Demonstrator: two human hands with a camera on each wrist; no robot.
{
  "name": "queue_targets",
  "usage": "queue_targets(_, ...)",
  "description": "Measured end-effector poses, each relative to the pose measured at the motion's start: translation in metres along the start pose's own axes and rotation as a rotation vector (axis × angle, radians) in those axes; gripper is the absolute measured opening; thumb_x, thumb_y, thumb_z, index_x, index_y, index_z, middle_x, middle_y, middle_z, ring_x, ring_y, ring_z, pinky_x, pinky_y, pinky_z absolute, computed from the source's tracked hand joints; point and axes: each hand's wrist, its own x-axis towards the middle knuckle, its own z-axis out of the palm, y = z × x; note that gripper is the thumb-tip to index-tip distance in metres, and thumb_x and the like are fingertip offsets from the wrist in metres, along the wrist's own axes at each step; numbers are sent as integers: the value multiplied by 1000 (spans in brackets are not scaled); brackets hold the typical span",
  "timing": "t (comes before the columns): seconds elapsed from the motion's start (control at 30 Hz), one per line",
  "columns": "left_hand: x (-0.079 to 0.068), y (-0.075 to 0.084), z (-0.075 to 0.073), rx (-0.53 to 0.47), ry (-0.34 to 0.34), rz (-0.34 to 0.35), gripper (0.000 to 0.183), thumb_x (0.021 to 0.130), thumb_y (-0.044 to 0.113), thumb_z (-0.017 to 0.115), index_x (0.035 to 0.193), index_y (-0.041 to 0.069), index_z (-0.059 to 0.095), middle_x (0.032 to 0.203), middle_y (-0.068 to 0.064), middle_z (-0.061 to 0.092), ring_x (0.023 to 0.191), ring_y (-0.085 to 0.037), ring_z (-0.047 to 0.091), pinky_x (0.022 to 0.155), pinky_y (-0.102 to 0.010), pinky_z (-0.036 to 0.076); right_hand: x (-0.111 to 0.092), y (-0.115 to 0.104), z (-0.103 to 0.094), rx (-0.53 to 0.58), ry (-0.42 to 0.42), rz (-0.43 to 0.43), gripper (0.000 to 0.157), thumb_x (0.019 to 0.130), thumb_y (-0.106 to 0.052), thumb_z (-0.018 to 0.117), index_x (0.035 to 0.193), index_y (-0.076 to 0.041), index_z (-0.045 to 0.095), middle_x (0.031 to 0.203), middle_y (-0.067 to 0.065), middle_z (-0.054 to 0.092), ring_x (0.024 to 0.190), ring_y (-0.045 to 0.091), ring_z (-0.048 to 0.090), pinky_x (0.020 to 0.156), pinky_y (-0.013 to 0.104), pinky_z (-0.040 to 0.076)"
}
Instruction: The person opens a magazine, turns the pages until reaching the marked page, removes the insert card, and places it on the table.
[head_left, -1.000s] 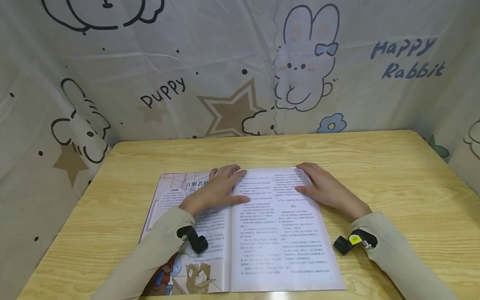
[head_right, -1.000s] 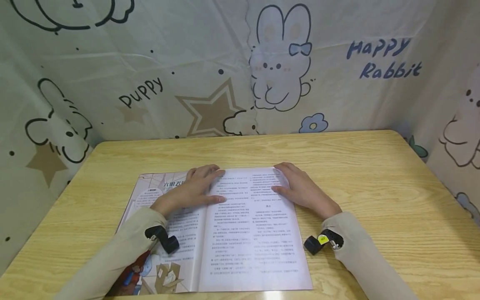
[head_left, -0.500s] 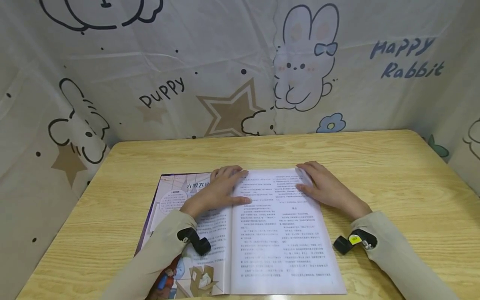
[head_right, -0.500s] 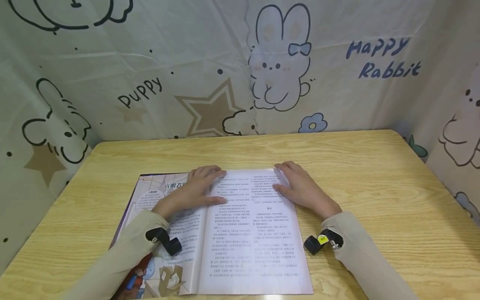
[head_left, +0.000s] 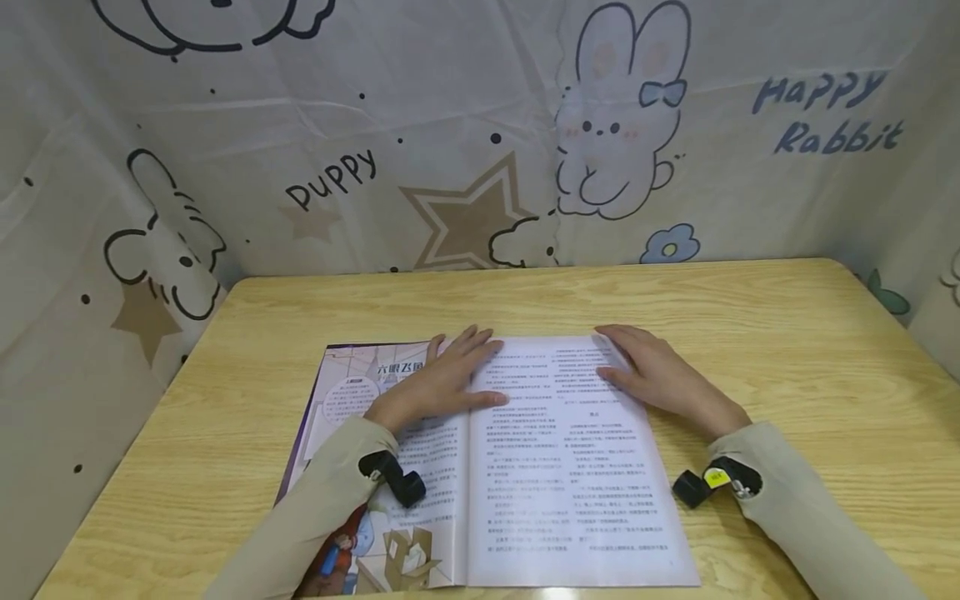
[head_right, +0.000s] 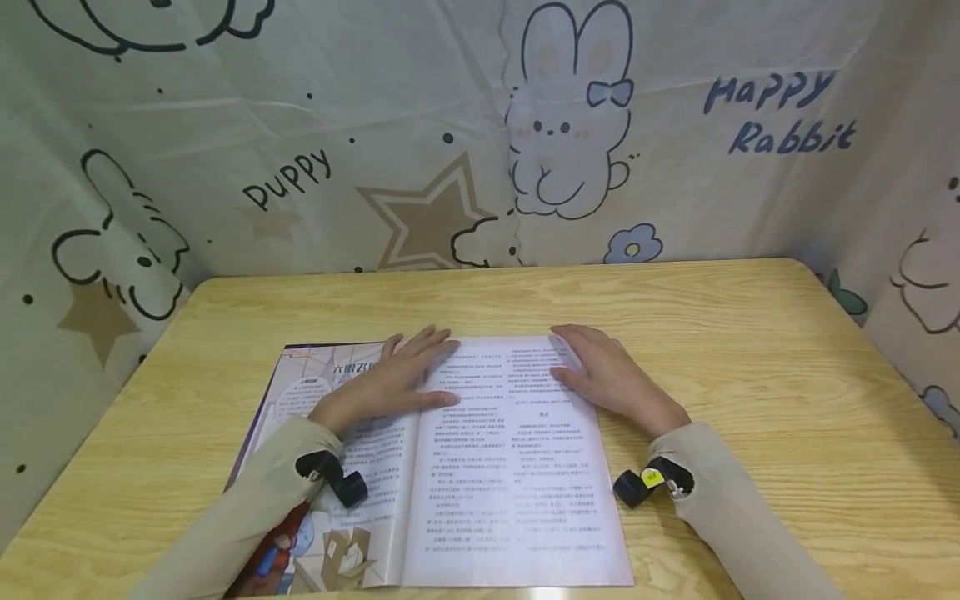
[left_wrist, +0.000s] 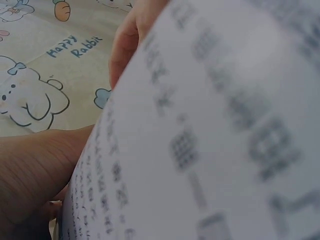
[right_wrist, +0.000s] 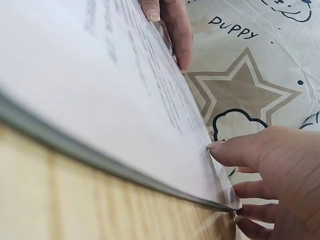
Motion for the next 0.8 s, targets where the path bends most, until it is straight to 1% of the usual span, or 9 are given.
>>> queue_targets(0.17,2,0,0,-1,6,21,84,87,61,58,153,18,28,161,-6,15,150,-24,4,116,-56,-5,0,1,0,-1,14,-14,58,95,-23,61,144,-1,39,146,23,41,136,41,36,112,56,26)
queue_targets(0.33,2,-1,-1,-11,28,30,85,85,60,62,152,17,30,160,-6,19,149,-23,9,116,-56,-4,2,-2,-1,14,58,-46,52,95,-20,60,141,-1,43,140,19,48,130,38,44,109,53,32)
queue_targets(0.4,2,-1,-2,-10,37,29,86,84,60,63,151,17,30,160,-5,22,149,-23,10,116,-56,-2,2,-2,-2,23,88,-62,51,95,-17,61,140,-1,44,134,18,52,124,35,50,104,52,38)
queue_targets(0.5,2,-1,-2,-15,50,29,87,82,60,65,151,17,31,159,-5,25,149,-21,13,117,-54,-1,2,-3,-2,33,123,-67,50,94,-13,61,141,-3,44,128,15,55,112,30,54,94,47,45)
queue_targets(0.57,2,-1,-2,-17,56,36,87,82,59,66,151,16,32,158,-5,27,148,-21,16,117,-53,-1,1,-3,-2,43,133,-61,51,94,-11,60,141,-4,44,123,14,56,105,27,55,87,43,45)
queue_targets(0.6,2,-1,-2,-17,58,39,87,82,58,67,150,16,32,158,-5,27,148,-20,17,118,-51,-1,1,-3,-2,42,132,-56,51,94,-10,60,142,-4,43,123,13,56,104,26,54,86,42,44)
queue_targets(0.7,2,0,-3,-26,66,55,87,82,56,68,150,14,32,157,-6,29,147,-20,21,119,-48,0,0,-3,-2,43,123,-48,52,95,-11,60,143,-4,42,124,14,55,108,27,54,91,45,44)
queue_targets(0.8,1,0,-3,-34,76,71,87,83,53,69,150,13,32,156,-6,31,145,-21,25,119,-47,3,-1,-4,-2,52,111,-29,53,97,-19,58,144,-4,40,130,16,53,119,32,51,101,51,40)
